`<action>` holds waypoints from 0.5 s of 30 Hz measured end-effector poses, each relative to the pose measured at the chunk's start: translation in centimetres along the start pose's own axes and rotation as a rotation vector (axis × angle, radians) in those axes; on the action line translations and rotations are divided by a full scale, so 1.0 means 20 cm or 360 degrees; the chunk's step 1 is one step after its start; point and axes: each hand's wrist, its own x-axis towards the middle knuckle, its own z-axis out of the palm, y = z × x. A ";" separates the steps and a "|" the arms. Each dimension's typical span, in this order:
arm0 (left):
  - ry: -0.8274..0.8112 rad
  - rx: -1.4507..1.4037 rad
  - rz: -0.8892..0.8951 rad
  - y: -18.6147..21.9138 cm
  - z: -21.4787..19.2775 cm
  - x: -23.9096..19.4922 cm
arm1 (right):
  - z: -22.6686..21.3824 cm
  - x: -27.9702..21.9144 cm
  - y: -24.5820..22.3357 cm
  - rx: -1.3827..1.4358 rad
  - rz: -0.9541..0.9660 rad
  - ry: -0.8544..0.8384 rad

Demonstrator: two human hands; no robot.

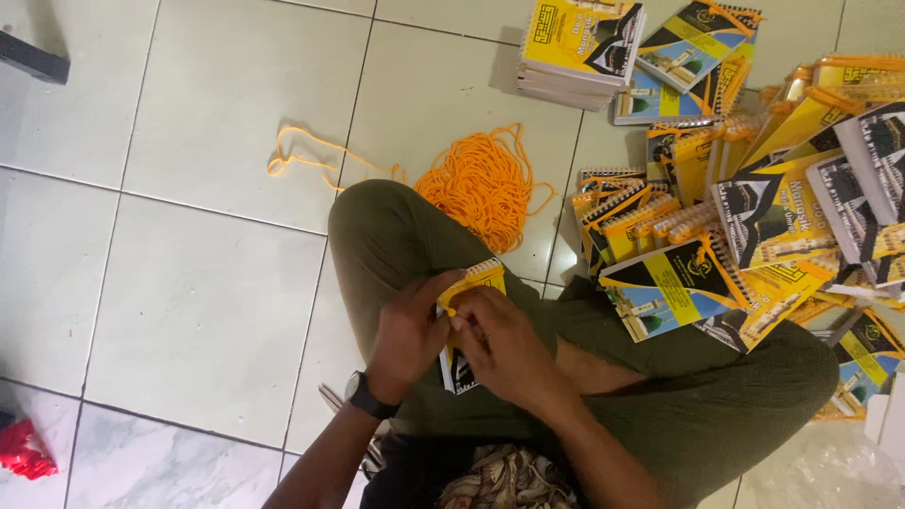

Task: The person sits on the floor and ties orange strings around spiral-bound notebooks. They pick up a notebook, wrap the string around the spine, and tie a knot to secure it before placing it on a pile.

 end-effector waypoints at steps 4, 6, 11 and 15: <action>0.0033 0.0060 0.0056 -0.01 0.00 0.01 | -0.01 0.00 0.09 0.0224 -0.0059 0.0096; 0.0024 -0.0030 0.0068 -0.01 -0.01 0.02 | -0.03 0.03 0.09 0.0300 -0.0109 0.0179; -0.0142 -0.0363 0.0090 0.07 -0.09 0.05 | -0.01 0.04 0.02 0.0396 -0.0241 0.0392; -0.0165 -0.0396 -0.0011 0.04 -0.10 0.03 | 0.05 0.03 0.03 0.0380 -0.0234 0.0429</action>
